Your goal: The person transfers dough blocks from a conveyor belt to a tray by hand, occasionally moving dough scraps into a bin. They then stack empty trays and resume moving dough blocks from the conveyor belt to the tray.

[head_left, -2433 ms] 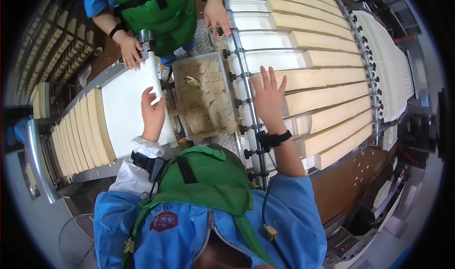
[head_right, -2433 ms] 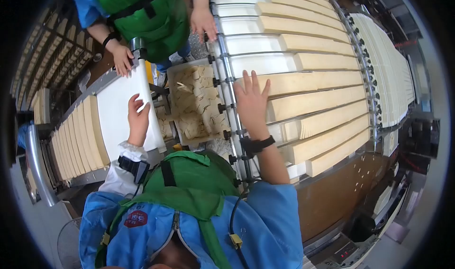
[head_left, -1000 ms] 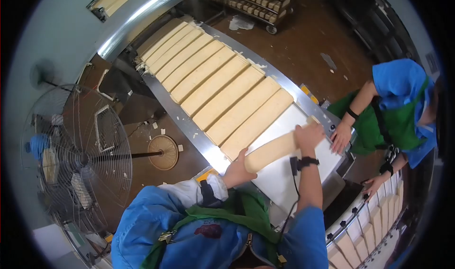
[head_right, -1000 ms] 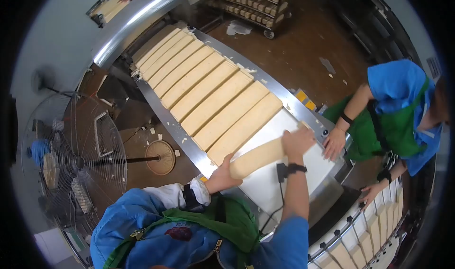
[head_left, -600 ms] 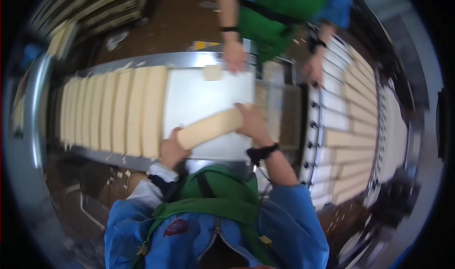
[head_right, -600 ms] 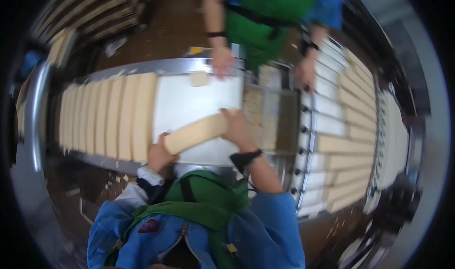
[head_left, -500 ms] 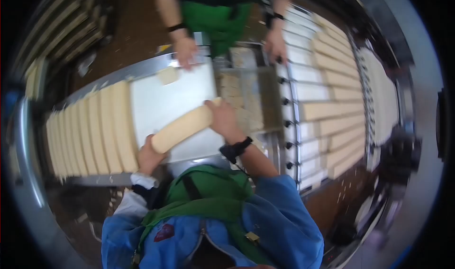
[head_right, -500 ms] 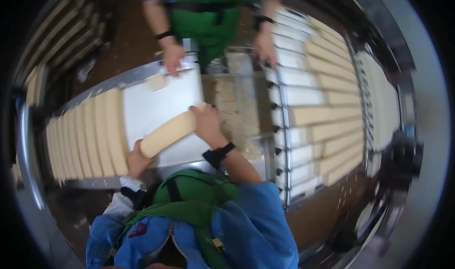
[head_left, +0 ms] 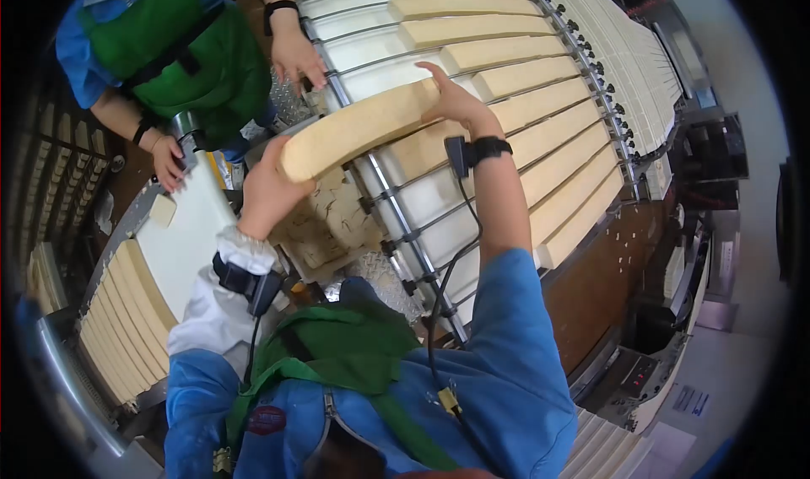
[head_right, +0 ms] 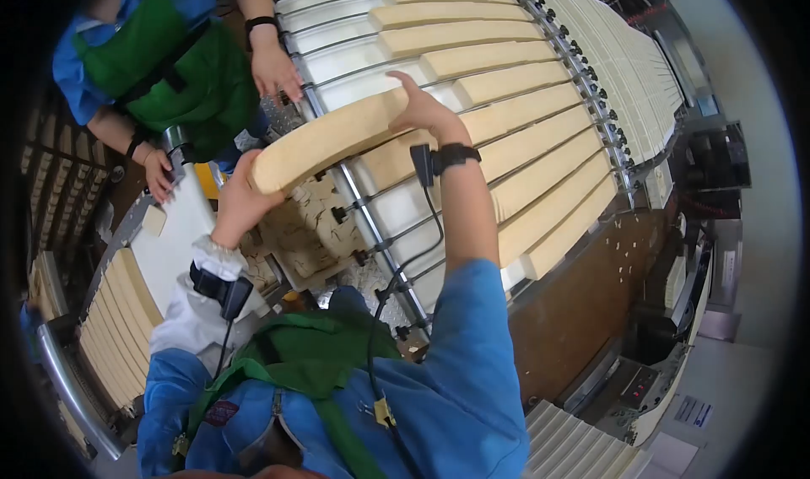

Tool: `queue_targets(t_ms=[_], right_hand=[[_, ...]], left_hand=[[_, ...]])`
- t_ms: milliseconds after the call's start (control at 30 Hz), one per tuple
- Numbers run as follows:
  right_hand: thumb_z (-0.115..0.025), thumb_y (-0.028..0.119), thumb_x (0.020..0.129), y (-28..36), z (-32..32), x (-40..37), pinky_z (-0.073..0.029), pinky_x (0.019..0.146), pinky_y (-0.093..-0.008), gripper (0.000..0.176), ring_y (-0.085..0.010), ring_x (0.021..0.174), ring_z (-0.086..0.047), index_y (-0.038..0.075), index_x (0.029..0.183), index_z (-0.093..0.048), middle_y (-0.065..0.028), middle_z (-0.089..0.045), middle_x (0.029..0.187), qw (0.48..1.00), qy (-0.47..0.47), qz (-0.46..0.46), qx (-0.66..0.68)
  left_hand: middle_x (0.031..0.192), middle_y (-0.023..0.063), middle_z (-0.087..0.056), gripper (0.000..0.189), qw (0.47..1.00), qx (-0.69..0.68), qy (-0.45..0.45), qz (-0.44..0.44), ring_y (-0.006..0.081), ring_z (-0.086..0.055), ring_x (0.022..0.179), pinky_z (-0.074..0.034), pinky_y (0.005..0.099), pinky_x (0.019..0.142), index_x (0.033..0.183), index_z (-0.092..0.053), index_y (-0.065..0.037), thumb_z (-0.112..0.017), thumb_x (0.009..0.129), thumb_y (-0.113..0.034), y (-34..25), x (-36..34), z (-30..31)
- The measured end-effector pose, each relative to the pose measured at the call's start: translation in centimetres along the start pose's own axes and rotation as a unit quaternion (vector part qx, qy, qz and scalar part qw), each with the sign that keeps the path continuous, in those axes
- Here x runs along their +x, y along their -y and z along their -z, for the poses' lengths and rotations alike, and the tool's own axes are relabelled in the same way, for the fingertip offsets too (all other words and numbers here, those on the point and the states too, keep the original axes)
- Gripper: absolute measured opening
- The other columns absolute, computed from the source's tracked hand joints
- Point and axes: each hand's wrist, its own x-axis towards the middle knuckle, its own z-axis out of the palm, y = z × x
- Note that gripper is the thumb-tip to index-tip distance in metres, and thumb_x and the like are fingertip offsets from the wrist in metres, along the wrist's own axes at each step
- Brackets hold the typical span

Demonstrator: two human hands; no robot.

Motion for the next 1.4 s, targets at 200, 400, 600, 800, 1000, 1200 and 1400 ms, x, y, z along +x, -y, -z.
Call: queue_targets(t_ms=[200, 400, 600, 800, 1000, 1200, 1400], right_hand=[[-0.078, 0.055, 0.080, -6.1, 1.1, 3.0, -0.047, 0.108, -0.0475, 0.100, -0.0407, 0.130, -0.058, -0.004, 0.152, -0.041, -0.0326, -0.061, 0.134, 0.969, -0.180, -0.161, -0.059], [-0.071, 0.046, 0.090, -3.8, -4.8, 0.2, -0.034, 0.116, -0.0569, 0.073, -0.0492, 0.134, -0.046, -0.004, 0.141, -0.054, -0.0323, -0.056, 0.138, 0.941, -0.269, 0.078, -0.190], [-0.070, 0.032, 0.090, 0.2, -10.2, -2.4, -0.030, 0.117, -0.0605, 0.058, -0.0489, 0.136, -0.043, -0.002, 0.136, -0.059, -0.0289, -0.054, 0.142, 0.946, -0.252, 0.180, -0.098], [-0.067, 0.020, 0.086, 2.7, -12.4, -2.0, -0.021, 0.121, -0.0647, 0.045, -0.0469, 0.144, -0.038, 0.009, 0.130, -0.065, -0.0253, -0.053, 0.146, 0.916, -0.244, 0.219, -0.231], [-0.062, 0.016, 0.087, 3.8, -12.5, -2.7, -0.011, 0.122, -0.0734, 0.026, -0.0478, 0.149, -0.034, 0.016, 0.109, -0.075, -0.0241, -0.051, 0.152, 0.886, -0.210, 0.197, -0.362], [-0.056, 0.023, 0.094, 5.2, -14.3, -2.4, -0.009, 0.121, -0.0745, 0.031, -0.0471, 0.151, -0.033, 0.021, 0.118, -0.075, -0.0239, -0.048, 0.156, 0.850, -0.213, 0.107, -0.470], [-0.065, 0.024, 0.094, 8.8, -18.8, -3.4, -0.033, 0.112, -0.0655, 0.032, -0.0461, 0.133, -0.048, 0.008, 0.120, -0.071, -0.0237, -0.058, 0.140, 0.853, -0.278, 0.182, -0.403]], left_hand=[[0.113, 0.0207, -0.074, 0.088, 0.994, 0.046, 0.093, -0.035, 0.0349, -0.073, 0.104, -0.057, 0.0401, 0.091, 0.145, -0.053, -0.008, -0.086, 0.071, -0.041, -6.0, 6.4, -3.6], [0.097, 0.0188, -0.075, 0.085, 0.995, -0.065, 0.041, 0.060, 0.0296, -0.074, 0.090, -0.057, 0.0378, 0.082, 0.149, -0.047, -0.005, -0.081, 0.082, -0.045, -7.9, 8.9, -10.9], [0.082, 0.0120, -0.071, 0.063, 0.986, -0.148, -0.044, 0.061, 0.0232, -0.070, 0.073, -0.055, 0.0372, 0.069, 0.143, -0.049, -0.006, -0.077, 0.088, -0.021, -5.6, 8.8, -13.0], [0.089, 0.0175, -0.073, 0.053, 0.984, -0.154, -0.092, 0.020, 0.0299, -0.071, 0.078, -0.054, 0.0424, 0.073, 0.139, -0.048, -0.004, -0.063, 0.088, -0.005, -2.9, 8.2, -12.3], [0.117, 0.0189, -0.068, 0.061, 0.968, -0.073, -0.227, -0.083, 0.0292, -0.069, 0.108, -0.055, 0.0375, 0.091, 0.148, -0.043, -0.003, -0.070, 0.093, -0.009, -4.0, 0.7, -2.5], [0.121, 0.0145, -0.063, 0.056, 0.958, -0.045, -0.277, -0.061, 0.0219, -0.062, 0.112, -0.052, 0.0345, 0.095, 0.144, -0.050, -0.002, -0.072, 0.092, -0.004, 3.6, -13.6, 7.3], [0.094, 0.0073, -0.054, 0.050, 0.887, -0.068, -0.440, 0.124, 0.0181, -0.054, 0.083, -0.050, 0.0334, 0.078, 0.133, -0.053, 0.000, -0.070, 0.087, -0.002, 15.8, -29.4, 11.7]])
